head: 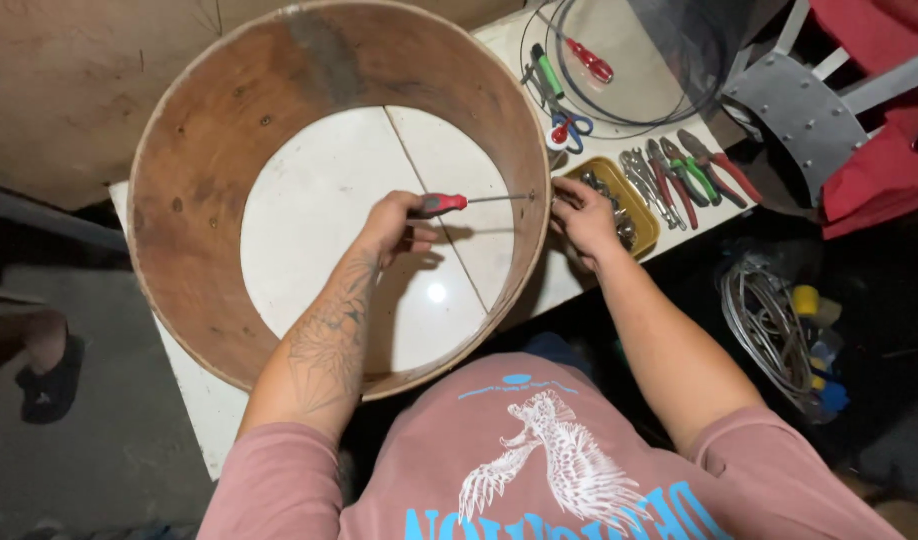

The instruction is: Repairing a drum by using a screwdriver on the shell and sorting through hardware parts

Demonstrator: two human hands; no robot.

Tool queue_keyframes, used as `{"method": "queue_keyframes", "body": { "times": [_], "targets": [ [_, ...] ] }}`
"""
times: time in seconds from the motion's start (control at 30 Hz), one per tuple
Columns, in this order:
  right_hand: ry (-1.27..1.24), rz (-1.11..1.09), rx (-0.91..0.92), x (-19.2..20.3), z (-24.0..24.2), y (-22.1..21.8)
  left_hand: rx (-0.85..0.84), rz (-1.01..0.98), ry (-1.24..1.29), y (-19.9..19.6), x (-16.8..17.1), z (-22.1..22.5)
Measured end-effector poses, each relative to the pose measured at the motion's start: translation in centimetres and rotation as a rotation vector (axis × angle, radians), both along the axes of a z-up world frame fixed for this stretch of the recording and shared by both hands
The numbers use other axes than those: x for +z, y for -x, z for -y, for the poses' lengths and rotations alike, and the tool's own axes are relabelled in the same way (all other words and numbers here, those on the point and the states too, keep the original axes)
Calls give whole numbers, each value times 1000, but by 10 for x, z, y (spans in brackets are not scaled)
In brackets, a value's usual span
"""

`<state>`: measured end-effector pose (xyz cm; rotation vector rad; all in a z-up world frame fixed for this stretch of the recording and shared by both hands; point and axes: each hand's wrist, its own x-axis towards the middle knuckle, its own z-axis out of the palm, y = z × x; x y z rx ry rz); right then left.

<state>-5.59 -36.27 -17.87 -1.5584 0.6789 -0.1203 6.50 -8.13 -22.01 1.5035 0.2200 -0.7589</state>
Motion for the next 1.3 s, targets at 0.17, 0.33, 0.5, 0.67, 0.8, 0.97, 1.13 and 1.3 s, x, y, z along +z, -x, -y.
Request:
{"method": "queue_keyframes", "body": {
  "times": [0.17,0.33,0.5,0.67,0.8,0.97,1.13,1.3],
  "targets": [
    [-92,-8,-56,0,14,-21,68,64,73,-4,5,4],
    [-420,166,-143,30,5,-8,62,15,-13,-9,-13,2],
    [-293,97,-113,1,2,6,33,9,73,0,14,-1],
    [-173,89,-30,2,-5,13,178,101,32,-2,12,9],
    [-152,10,2,-14,-2,13,259,206,-117,-4,41,9],
    [-135,36,-20,-32,16,11,414,454,-98,-49,19,18],
    [-65,102,-2,-29,15,6,-240,876,-306,-33,-1,80],
    [-97,110,-11,-29,18,0,-425,827,-325,10,29,122]
  ]
}}
